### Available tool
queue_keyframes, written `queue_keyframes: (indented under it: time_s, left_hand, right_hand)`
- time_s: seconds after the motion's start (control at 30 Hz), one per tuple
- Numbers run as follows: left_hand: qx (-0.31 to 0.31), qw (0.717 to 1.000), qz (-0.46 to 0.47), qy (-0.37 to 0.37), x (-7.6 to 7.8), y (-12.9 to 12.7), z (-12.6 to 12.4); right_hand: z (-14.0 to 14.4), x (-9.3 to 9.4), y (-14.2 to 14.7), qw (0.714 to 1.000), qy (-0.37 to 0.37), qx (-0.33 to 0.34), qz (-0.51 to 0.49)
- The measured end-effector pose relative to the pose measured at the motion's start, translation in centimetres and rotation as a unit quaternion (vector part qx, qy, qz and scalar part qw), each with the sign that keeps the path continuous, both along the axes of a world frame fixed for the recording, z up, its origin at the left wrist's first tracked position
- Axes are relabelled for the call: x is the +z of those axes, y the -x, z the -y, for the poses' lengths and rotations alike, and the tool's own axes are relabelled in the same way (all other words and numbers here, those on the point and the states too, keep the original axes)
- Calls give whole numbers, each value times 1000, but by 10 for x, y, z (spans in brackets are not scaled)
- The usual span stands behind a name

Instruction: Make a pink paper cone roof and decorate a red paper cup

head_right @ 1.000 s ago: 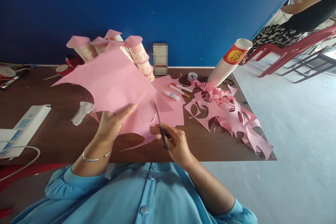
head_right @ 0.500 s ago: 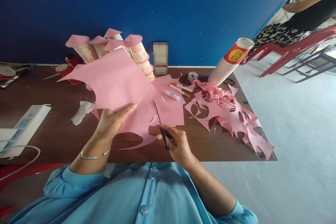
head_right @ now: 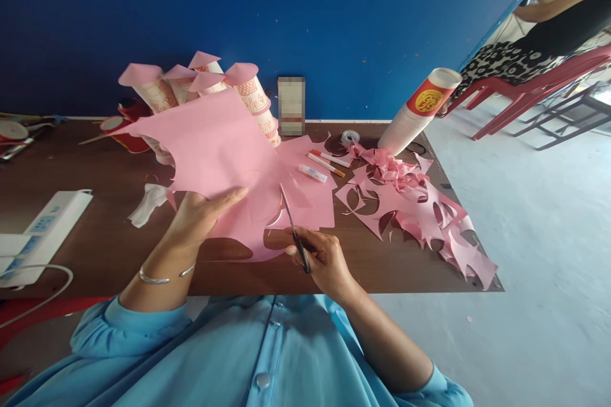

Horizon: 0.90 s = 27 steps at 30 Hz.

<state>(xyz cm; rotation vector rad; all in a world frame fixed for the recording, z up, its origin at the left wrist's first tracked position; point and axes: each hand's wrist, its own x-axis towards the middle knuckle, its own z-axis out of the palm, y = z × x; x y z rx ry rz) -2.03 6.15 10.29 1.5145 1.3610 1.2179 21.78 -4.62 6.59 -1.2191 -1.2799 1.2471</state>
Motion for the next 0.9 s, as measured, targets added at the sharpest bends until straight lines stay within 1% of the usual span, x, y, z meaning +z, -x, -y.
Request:
queue_keyframes:
  time_s: [0.1,0.17,0.3,0.4,0.53,0.9]
  left_hand:
    - [-69,996,14,53,1,2,-3]
    - [-96,994,14,56,5,1,-4]
    - [-130,990,10,46,14,-2,-5]
    - [-135,989,8,54,17,-3,-4]
    - [-137,988,-13,66,18,-2,-3]
    - [-151,987,-12,45,18,-4,-3]
  right_hand:
    - [0,-2,-1,1000,7,5,-7]
    - [0,-2,-2,1000,5,6,-10]
    - [-1,0,-2,1000,-4,8,-3]
    - [-2,1,-2,1000,-13,7,7]
    - [-2,1,-2,999,-14,3,30]
    - [-2,-1,-3,999,-18,14,30]
